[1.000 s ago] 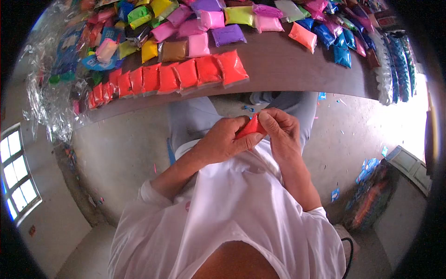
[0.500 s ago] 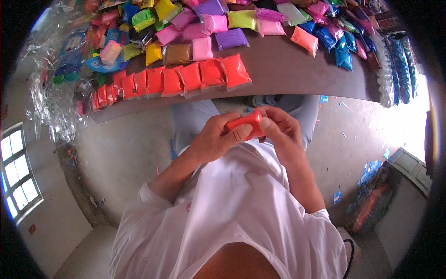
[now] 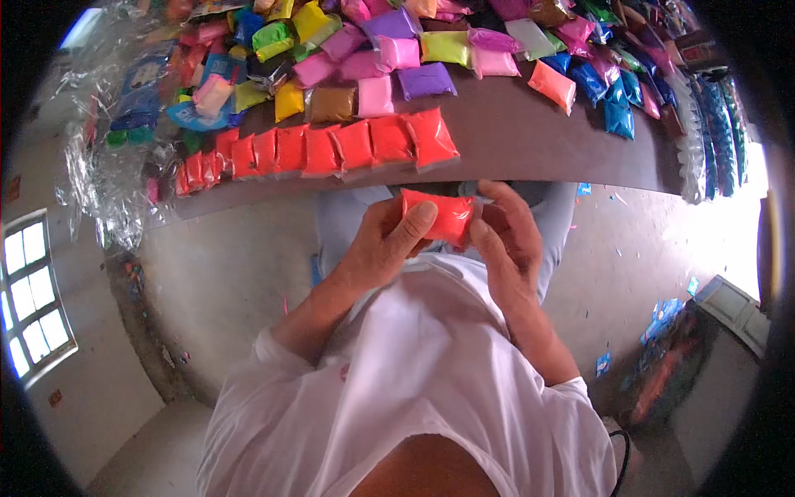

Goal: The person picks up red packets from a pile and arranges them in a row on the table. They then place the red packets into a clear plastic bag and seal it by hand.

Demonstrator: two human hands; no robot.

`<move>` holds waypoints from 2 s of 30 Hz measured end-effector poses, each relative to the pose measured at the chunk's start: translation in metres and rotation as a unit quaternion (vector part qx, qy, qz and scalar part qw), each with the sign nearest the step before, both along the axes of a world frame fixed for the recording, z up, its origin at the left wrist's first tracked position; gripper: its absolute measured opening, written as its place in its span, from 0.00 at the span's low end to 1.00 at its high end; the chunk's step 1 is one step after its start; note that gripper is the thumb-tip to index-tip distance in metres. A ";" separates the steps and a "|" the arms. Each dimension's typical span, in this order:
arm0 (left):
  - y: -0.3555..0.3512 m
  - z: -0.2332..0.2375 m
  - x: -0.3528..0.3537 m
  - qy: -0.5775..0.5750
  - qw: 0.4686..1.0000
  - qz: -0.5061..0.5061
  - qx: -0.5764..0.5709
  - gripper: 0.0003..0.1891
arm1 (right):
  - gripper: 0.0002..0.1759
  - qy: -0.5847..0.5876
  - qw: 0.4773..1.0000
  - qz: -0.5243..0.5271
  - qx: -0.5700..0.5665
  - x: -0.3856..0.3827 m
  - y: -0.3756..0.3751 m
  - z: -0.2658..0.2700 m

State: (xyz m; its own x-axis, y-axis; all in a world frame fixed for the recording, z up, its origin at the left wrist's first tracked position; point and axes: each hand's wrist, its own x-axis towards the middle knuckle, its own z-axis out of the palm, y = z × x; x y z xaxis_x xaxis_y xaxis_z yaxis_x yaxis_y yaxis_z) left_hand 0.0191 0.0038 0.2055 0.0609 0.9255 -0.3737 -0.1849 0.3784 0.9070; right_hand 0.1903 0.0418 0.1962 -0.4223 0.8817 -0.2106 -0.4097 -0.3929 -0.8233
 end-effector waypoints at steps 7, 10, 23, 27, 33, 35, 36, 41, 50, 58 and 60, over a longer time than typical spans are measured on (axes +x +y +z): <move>-0.003 -0.001 0.002 0.026 1.000 -0.012 0.000 0.24 | 0.32 -0.234 0.860 0.102 0.442 0.011 0.022 0.010; -0.002 0.003 0.003 0.026 1.000 0.005 0.006 0.25 | 0.31 -0.248 0.842 0.116 0.466 0.008 0.024 0.005; 0.010 -0.011 -0.008 -0.015 0.996 0.013 0.089 0.26 | 0.18 -0.166 0.985 -0.002 0.044 0.009 0.018 0.014; 0.017 0.012 0.004 0.069 0.988 -0.039 0.136 0.21 | 0.20 -0.164 0.986 0.032 0.008 -0.005 0.007 0.013; 0.020 0.013 0.010 0.147 0.979 -0.042 0.137 0.19 | 0.16 -0.049 0.999 0.020 -0.010 0.008 0.012 -0.001; 0.019 0.012 0.010 0.127 0.985 -0.041 0.112 0.19 | 0.16 -0.029 0.999 0.022 0.000 0.008 0.013 -0.001; 0.019 0.014 0.010 0.118 0.988 -0.032 0.096 0.19 | 0.15 -0.030 0.999 0.018 0.001 0.006 0.012 0.000; 0.020 0.014 0.011 0.053 0.996 -0.021 0.073 0.18 | 0.14 -0.053 0.998 -0.001 0.026 0.006 0.010 -0.002; 0.019 0.012 0.015 0.048 0.998 0.011 0.030 0.21 | 0.16 -0.105 0.992 0.045 0.052 0.003 0.013 0.006; 0.016 0.000 0.004 -0.012 0.997 0.013 0.077 0.16 | 0.13 -0.115 0.987 0.106 0.036 0.013 0.017 0.007; 0.019 0.005 0.006 0.007 0.997 0.024 0.077 0.17 | 0.13 -0.081 0.994 0.068 0.009 0.005 0.013 0.003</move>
